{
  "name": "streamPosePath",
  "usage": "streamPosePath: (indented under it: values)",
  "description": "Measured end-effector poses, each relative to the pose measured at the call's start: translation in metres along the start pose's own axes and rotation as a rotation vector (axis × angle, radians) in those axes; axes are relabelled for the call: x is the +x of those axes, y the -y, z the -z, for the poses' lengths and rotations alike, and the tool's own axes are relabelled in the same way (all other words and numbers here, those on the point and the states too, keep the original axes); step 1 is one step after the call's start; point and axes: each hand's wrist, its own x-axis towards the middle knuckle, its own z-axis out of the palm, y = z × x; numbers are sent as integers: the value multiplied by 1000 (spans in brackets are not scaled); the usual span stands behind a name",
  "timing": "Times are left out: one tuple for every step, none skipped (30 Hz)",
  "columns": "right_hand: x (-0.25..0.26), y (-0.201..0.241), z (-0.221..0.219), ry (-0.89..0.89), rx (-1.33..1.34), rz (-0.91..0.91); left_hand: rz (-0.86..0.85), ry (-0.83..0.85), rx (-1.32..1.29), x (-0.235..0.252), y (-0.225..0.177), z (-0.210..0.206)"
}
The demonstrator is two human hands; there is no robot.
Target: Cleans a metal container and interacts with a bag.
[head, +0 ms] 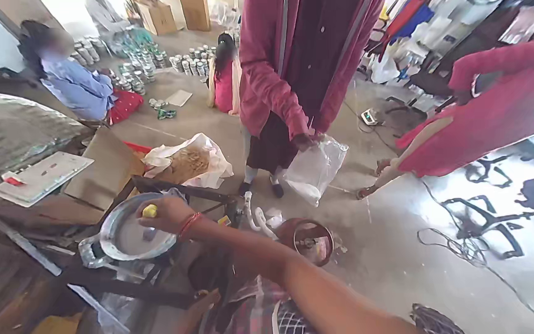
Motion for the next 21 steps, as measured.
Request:
streamPosePath:
  values:
    - [-3,1,1,4,-3,-24,-53,5,-26,-2,-2,3]
    - [-2,1,3,-13,-12,-39,-97,8,-50,-2,-5,6]
    - [0,-1,5,-47,-28,-43,-141,6,-71,1,-9,9]
    - [3,-2,5,-81,-38,-49,-182,7,-93,5,-15,13]
    - [7,-3,4,-107,-39,-50,-222,2,-118,11,-21,16]
    - [10,-6,2,-124,-28,-46,-263,-13,-144,17,-30,18]
    - [12,-10,-2,-127,-13,-41,-311,-41,-184,26,-40,19]
    - [13,-12,-4,-127,15,-42,-362,-66,-235,35,-51,18]
    - [11,-14,-4,-131,50,-48,-411,-94,-299,46,-62,17]
    - [8,-15,-3,-153,96,-51,-456,-111,-371,58,-71,15]
    - [4,-17,-2,-196,154,-39,-490,-123,-440,69,-79,13]
    - [1,-21,-1,-256,220,-14,-514,-131,-495,79,-83,11]
    - [-3,-24,1,-315,285,13,-529,-132,-532,87,-87,10]
    - [-7,-26,5,-373,335,41,-543,-127,-554,93,-89,9]
    - [-11,-25,10,-421,369,64,-555,-127,-561,98,-90,9]
    - [-15,-22,16,-462,392,89,-569,-133,-560,100,-91,9]
    - [-20,-15,25,-480,428,94,-583,-134,-549,101,-91,10]
    - [-25,-7,36,-481,462,80,-596,-130,-543,100,-89,11]
    - [-28,-3,44,-490,487,83,-598,-115,-547,98,-83,11]
    - [-31,-1,51,-499,513,86,-580,-88,-578,95,-74,11]
    - [-33,3,59,-497,565,59,-538,-52,-641,91,-62,9]
